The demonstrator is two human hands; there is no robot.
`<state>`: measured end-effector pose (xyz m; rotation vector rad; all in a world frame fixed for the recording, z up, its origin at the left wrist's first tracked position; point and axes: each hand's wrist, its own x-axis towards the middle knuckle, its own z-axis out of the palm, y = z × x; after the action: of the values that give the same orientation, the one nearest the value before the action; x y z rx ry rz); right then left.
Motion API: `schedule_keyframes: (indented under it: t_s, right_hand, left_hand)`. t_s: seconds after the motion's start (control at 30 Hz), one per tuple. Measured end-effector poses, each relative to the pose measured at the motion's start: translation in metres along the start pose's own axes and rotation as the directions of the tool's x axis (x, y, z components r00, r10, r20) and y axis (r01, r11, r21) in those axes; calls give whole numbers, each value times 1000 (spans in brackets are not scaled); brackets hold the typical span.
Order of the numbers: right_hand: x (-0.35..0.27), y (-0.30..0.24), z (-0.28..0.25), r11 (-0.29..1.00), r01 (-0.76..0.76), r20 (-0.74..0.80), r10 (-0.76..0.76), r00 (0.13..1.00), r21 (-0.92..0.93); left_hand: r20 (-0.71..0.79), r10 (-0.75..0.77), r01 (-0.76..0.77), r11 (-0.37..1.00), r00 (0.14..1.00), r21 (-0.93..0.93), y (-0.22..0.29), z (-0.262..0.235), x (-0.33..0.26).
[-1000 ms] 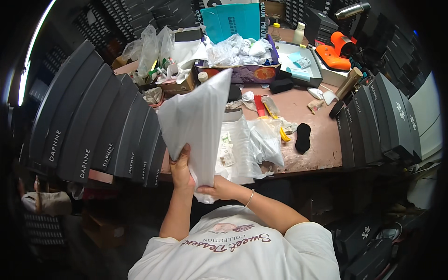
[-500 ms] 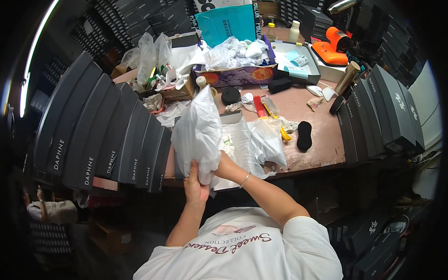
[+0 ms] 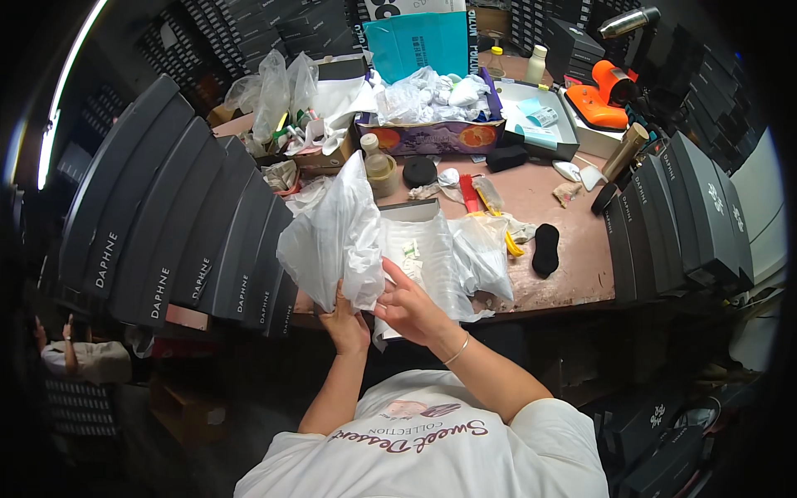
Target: The recorder is packing a pair of silver sparkly high-heeled shoes into a branded shoe box with protective tissue paper.
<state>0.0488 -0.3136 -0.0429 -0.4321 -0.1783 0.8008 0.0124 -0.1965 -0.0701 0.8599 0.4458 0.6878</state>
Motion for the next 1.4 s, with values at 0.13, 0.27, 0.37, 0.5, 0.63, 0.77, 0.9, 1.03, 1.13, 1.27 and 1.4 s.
schedule_keyframes:
  t_s: [0.13,0.27,0.37,0.5,0.63,0.77,0.9,1.03,1.13,1.27,1.4]
  right_hand:
    - [-10,2,0,992,106,-151,-116,982,-69]
    - [-26,-25,3,894,245,-472,-412,779,-376]
    - [-58,-61,-27,876,206,-499,-426,755,-436]
    - [-67,-90,-38,760,108,-375,-433,820,-641]
    - [-6,-75,-20,489,-455,-571,-113,813,-744]
    - [41,3,-139,-7,-522,-518,134,845,-853]
    - [31,9,-120,-53,-267,-266,-31,964,-962]
    - [17,9,-145,-192,-348,-349,-31,937,-917]
    - [11,22,-153,-215,-438,-420,-124,899,-873]
    - [6,25,-156,-130,-329,-293,-236,927,-935]
    - [11,20,-143,-99,-369,-351,-166,922,-924]
  left_hand:
    - [226,139,-196,947,964,255,-26,-2,-21]
    - [630,165,-556,667,759,495,-49,11,-49]
    - [759,62,-613,634,648,472,-34,34,-71]
    - [674,-565,-52,747,476,663,-4,-26,-77]
    - [20,-948,948,317,317,12,-7,-106,-49]
    - [104,-919,894,336,380,-296,-60,-130,-27]
    - [-54,-607,608,794,793,-2,-29,-94,-50]
    - [-29,-19,25,968,999,249,19,-84,-14]
    - [-129,-62,108,918,990,383,-7,-136,-5]
    - [502,324,-596,476,802,647,40,-108,-46]
    - [708,281,-759,314,648,571,40,-82,-41]
